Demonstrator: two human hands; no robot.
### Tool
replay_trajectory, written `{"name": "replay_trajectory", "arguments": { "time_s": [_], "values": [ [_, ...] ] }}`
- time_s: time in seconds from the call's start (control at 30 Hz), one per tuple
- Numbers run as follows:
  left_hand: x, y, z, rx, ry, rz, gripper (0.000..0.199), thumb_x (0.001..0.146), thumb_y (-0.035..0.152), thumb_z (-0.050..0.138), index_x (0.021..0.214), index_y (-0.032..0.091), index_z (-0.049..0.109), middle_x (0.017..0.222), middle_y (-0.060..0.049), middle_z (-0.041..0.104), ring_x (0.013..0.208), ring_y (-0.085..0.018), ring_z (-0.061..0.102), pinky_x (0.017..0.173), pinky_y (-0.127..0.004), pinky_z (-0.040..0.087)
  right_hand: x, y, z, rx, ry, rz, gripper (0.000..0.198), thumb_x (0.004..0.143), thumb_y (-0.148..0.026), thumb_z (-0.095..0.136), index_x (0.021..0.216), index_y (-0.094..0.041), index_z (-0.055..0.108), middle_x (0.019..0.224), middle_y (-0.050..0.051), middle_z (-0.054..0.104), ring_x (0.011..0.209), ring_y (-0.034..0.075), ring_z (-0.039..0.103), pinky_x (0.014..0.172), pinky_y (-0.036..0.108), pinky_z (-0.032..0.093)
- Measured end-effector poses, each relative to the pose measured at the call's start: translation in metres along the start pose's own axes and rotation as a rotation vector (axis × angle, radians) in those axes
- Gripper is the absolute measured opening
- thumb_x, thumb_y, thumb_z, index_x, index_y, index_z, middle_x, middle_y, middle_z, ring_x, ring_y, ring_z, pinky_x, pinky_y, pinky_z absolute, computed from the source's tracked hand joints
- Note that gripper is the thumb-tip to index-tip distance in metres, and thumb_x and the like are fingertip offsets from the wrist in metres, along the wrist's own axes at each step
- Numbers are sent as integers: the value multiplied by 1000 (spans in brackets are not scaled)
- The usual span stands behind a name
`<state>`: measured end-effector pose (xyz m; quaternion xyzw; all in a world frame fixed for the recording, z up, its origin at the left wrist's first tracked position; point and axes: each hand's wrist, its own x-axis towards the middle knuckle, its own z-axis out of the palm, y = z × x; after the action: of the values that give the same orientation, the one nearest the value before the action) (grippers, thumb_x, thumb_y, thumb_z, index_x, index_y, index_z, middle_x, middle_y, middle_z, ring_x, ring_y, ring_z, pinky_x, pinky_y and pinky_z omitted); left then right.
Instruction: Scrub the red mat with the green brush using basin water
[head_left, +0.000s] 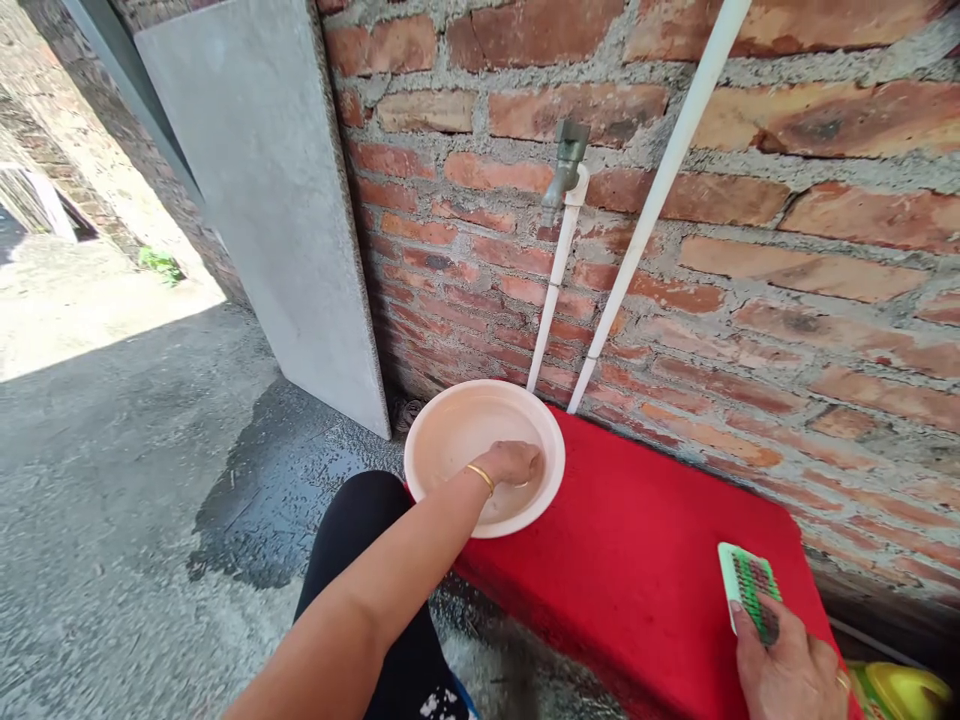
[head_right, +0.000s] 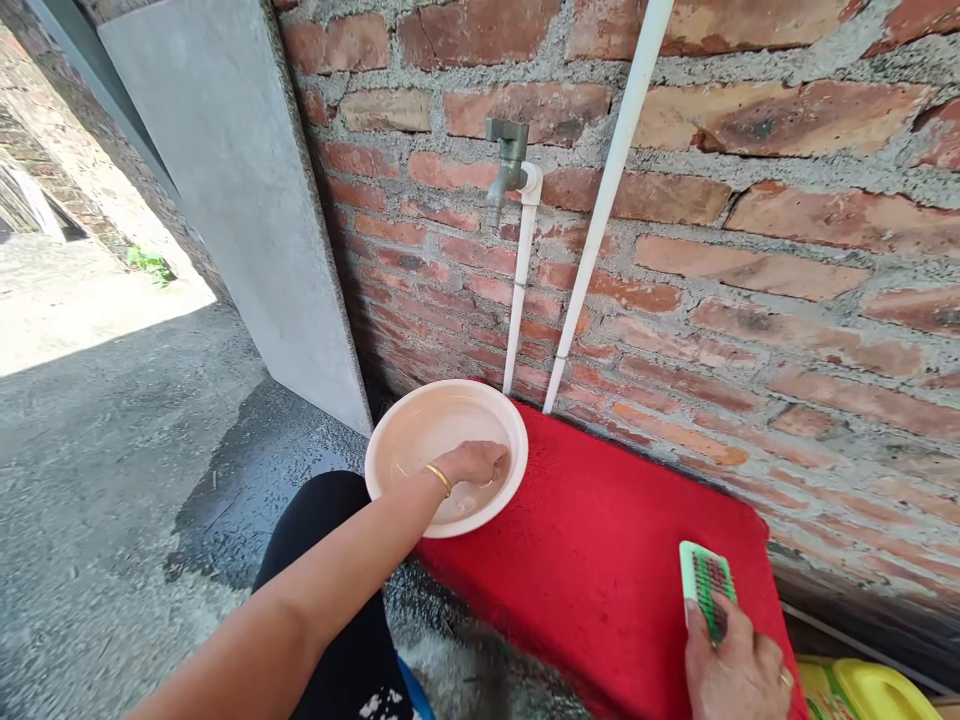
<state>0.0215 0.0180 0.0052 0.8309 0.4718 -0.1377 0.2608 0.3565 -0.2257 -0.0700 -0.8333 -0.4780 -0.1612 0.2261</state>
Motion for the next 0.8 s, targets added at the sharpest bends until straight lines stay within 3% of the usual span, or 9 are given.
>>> {"name": "replay_trajectory", "arguments": {
  "time_s": [0.2, 0.37, 0.5, 0.63, 0.8],
  "values": [
    [-1, 1, -3, 13, -11, -14, 28, 79, 20, 57, 107, 23, 60, 117, -7, 68, 108, -26, 63, 91, -37, 48, -20, -40, 10, 216, -87, -185, 63, 86, -72, 34, 104, -20, 65, 87, 10, 62, 80, 26, 56, 78, 43, 43],
    [-3, 3, -4, 8, -4, -17, 28, 78, 20, 58, 107, 23, 61, 116, -7, 68, 108, -26, 64, 90, -36, 49, -34, -101, 21, 406, -202, -365, 43, 92, -59, 43, 107, -25, 64, 97, 7, 63, 88, 22, 58, 82, 38, 44],
    [1, 0, -1, 3, 4, -21, 28, 78, 21, 59, 105, 24, 61, 117, -6, 68, 106, -26, 64, 89, -36, 49, -31, -132, 28, 408, -224, -405, 39, 94, -54, 41, 109, -26, 64, 96, 6, 61, 86, 21, 56, 80, 36, 44],
    [4, -3, 1, -3, -3, -12, 27, 78, 21, 58, 105, 25, 60, 116, -5, 68, 106, -26, 64, 89, -36, 49, -6, -129, 37, 299, -194, -382, 46, 93, -58, 37, 109, -25, 64, 95, 7, 61, 82, 21, 55, 77, 36, 44],
    [-3, 0, -4, 14, -1, 8, 29, 78, 19, 57, 106, 24, 60, 121, -5, 66, 109, -26, 63, 89, -36, 49, 33, -74, 41, 42, -64, -130, 61, 90, -63, 31, 108, -18, 68, 83, 11, 58, 68, 23, 49, 65, 37, 40]
  ]
}}
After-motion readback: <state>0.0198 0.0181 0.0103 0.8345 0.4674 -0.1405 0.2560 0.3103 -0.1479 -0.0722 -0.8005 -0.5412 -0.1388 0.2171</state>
